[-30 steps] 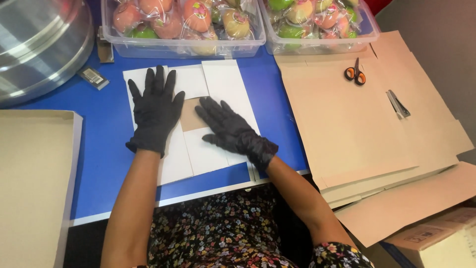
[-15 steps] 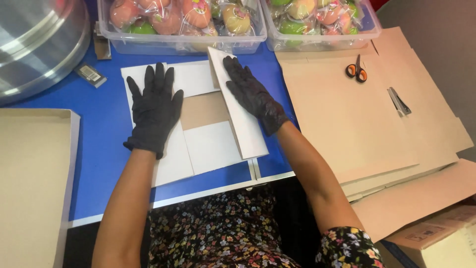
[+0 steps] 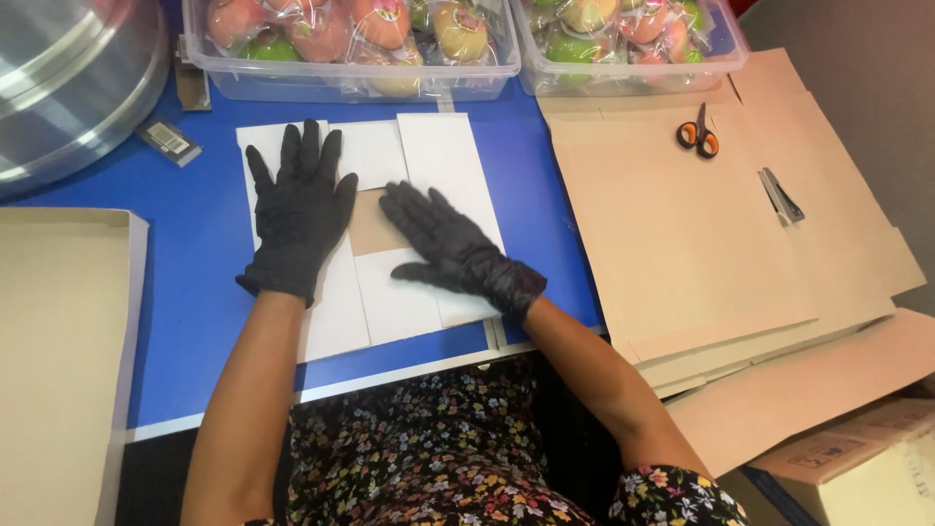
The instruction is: Assembling a cardboard pastry box by folding the sides and stapling the corners together.
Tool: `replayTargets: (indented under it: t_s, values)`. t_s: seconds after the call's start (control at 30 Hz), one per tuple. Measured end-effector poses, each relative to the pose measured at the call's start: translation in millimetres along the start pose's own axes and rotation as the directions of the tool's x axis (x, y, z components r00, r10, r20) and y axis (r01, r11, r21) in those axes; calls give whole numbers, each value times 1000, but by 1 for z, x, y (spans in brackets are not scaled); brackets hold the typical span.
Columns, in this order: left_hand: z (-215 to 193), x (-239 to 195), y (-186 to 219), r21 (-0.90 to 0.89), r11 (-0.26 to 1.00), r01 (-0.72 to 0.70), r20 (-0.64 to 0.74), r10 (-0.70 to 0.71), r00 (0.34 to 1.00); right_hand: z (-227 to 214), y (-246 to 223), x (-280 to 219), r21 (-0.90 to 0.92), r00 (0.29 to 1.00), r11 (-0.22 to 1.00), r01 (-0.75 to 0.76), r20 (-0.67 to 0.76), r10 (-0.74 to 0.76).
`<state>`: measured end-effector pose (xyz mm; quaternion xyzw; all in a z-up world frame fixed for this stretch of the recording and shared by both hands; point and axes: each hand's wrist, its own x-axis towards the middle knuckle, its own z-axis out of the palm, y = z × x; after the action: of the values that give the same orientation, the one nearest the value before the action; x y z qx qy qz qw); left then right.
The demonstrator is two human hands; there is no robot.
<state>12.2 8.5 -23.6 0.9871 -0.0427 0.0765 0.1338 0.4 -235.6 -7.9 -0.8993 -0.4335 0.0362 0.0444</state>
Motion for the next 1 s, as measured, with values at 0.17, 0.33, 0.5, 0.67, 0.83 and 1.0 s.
replayTargets:
  t_s: [0.17,0.33,0.5,0.67,0.83,1.0]
  values:
    - [-8,-7,10,10,999,-42,62,41,997,0,-72,-37,202,976,955,218,-19,-219]
    - [10,-7,0,38,994,-101,-40,103,994,-49,-28,-31,625,881,657,421,-453,-134]
    - [-12,-16,14,124,987,-97,15,96,995,15,107,-18,106,794,994,41,-608,32]
    - [-20,-10,17,171,983,-61,85,47,995,35,117,20,95,881,914,-395,-241,406]
    - [-21,-4,21,9,999,-38,130,37,991,31,88,42,92,892,912,-400,-187,411]
    - [-12,-5,24,-109,992,-69,103,80,991,48,64,73,75,904,921,-382,-177,390]
